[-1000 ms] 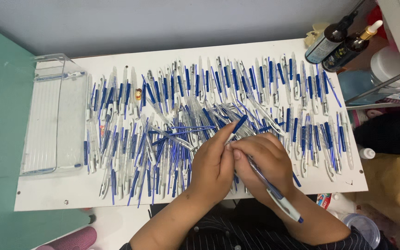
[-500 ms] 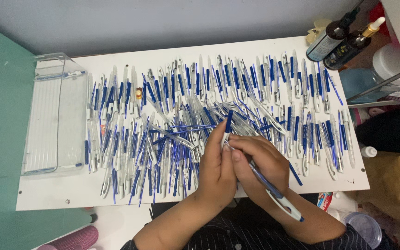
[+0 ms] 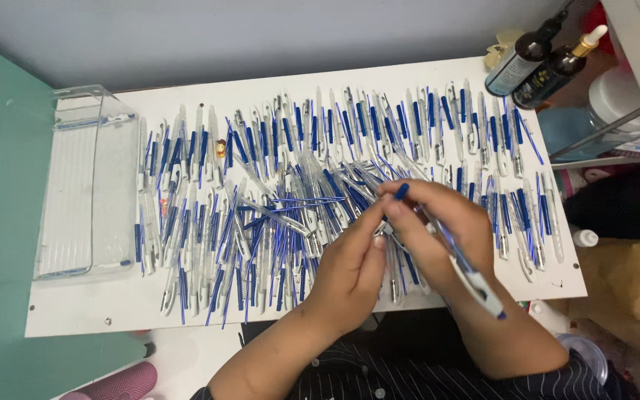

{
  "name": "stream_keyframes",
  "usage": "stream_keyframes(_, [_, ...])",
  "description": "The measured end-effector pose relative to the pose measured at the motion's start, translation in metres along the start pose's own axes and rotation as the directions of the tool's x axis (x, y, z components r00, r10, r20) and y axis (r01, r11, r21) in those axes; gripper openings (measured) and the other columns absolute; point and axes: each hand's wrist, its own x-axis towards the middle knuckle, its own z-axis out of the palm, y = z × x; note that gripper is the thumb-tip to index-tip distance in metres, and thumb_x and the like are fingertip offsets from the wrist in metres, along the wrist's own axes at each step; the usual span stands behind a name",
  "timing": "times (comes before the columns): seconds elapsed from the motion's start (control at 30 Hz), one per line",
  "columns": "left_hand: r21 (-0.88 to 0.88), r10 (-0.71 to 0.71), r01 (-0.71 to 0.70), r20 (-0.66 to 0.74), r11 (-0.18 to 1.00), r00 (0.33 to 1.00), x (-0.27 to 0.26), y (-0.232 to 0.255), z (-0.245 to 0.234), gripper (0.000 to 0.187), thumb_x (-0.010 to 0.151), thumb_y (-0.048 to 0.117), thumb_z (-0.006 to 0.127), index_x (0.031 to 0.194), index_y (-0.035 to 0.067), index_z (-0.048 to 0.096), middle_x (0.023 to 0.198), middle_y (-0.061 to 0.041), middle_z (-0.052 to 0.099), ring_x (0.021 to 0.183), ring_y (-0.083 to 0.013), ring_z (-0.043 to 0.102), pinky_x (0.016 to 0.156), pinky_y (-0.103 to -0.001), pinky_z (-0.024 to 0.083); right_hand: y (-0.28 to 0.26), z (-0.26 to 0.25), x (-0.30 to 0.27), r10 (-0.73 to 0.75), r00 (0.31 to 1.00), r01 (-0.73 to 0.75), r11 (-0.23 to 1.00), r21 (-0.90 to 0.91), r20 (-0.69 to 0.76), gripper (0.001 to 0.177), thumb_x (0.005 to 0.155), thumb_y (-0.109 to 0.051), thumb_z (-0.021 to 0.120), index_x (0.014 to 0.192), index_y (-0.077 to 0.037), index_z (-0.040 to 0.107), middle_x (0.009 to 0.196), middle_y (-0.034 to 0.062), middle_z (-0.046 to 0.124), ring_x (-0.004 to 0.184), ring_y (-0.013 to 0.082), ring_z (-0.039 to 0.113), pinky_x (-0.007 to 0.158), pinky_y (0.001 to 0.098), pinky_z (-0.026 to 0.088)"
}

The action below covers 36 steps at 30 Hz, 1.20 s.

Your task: The person assembles ballpoint pens by hand, inserting ink refills into the pen bodies, attaching caps, and placing the completed pens into a clear container.

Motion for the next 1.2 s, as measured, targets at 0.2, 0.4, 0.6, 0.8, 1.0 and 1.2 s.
stream_keyframes(0.2, [-0.129,-0.328,0.318,-0.063,0.939,0.943,0.008,0.001,-0.016,0.047,0.100,0.007,0.041,0.145,-0.005,0.050,0.077,-0.009,0.064,0.061,-0.0142,0.056,0.056,-0.024,0.045,0.032,-0.013,0.030,0.050,0.962,0.046,0.938,0.343,-0.268,0.012,0.104,-0.003,0.065,0.102,0.009,0.065,0.074,0.0196,0.064,0.048,0.0148,0.050,0.047,0.0268,0.043])
stream_keyframes(0.4, [-0.367,-0.411,0.355,-0.085,0.860,0.908,0.012,-0.021,-0.025,0.044,0.108,0.022,0.034,0.144,-0.001,0.047,0.077,-0.007,0.052,0.065,-0.0143,0.052,0.056,-0.026,0.044,0.048,-0.006,0.049,0.308,0.930,-0.216,0.901,-0.376,0.202,0.025,0.094,-0.007,0.070,0.114,0.007,0.075,0.090,0.0334,0.074,0.085,0.0486,0.074,0.077,0.0547,0.057])
stream_keyframes(0.6, [-0.695,-0.439,0.223,-0.146,0.683,0.887,0.031,0.002,-0.038,0.046,0.107,0.015,0.027,0.152,0.004,0.027,0.075,-0.001,0.050,0.064,-0.0125,0.054,0.063,-0.026,0.057,0.030,-0.009,0.034,0.065,0.970,-0.002,0.966,-0.257,0.236,0.043,0.082,-0.006,0.082,0.124,0.003,0.073,0.104,0.0348,0.073,0.102,0.0562,0.068,0.095,0.0623,0.051])
stream_keyframes(0.8, [-0.894,-0.481,-0.022,-0.261,0.448,0.837,0.026,-0.028,-0.021,0.023,0.109,0.018,0.033,0.130,0.015,0.026,0.108,-0.022,0.064,0.094,-0.0262,0.071,0.087,-0.041,0.064,0.046,0.016,0.002,-0.453,0.884,0.437,0.889,0.137,0.117,0.046,0.073,-0.006,0.090,0.117,-0.004,0.077,0.084,0.0161,0.077,0.077,0.0390,0.073,0.077,0.0488,0.058])
stream_keyframes(1.0, [-0.840,-0.434,0.166,-0.090,0.516,0.896,0.012,-0.047,-0.012,0.018,0.105,0.022,0.050,0.114,0.009,0.043,0.103,-0.020,0.066,0.080,-0.0158,0.067,0.069,-0.025,0.061,0.069,-0.005,0.012,-0.332,0.943,0.294,0.866,0.406,0.027,0.022,0.088,-0.013,0.073,0.105,0.000,0.075,0.075,0.0174,0.072,0.058,0.0241,0.062,0.065,0.0354,0.057])
stream_keyframes(1.2, [-0.595,-0.345,0.281,0.007,0.753,0.939,0.000,-0.030,-0.018,0.027,0.100,0.013,0.062,0.116,-0.007,0.069,0.080,-0.021,0.073,0.053,-0.0078,0.057,0.044,-0.020,0.049,0.058,-0.015,0.025,-0.257,0.962,0.273,0.887,0.372,-0.093,0.038,0.100,-0.034,0.061,0.095,0.003,0.067,0.085,0.0182,0.067,0.072,0.0234,0.064,0.072,0.0323,0.056])
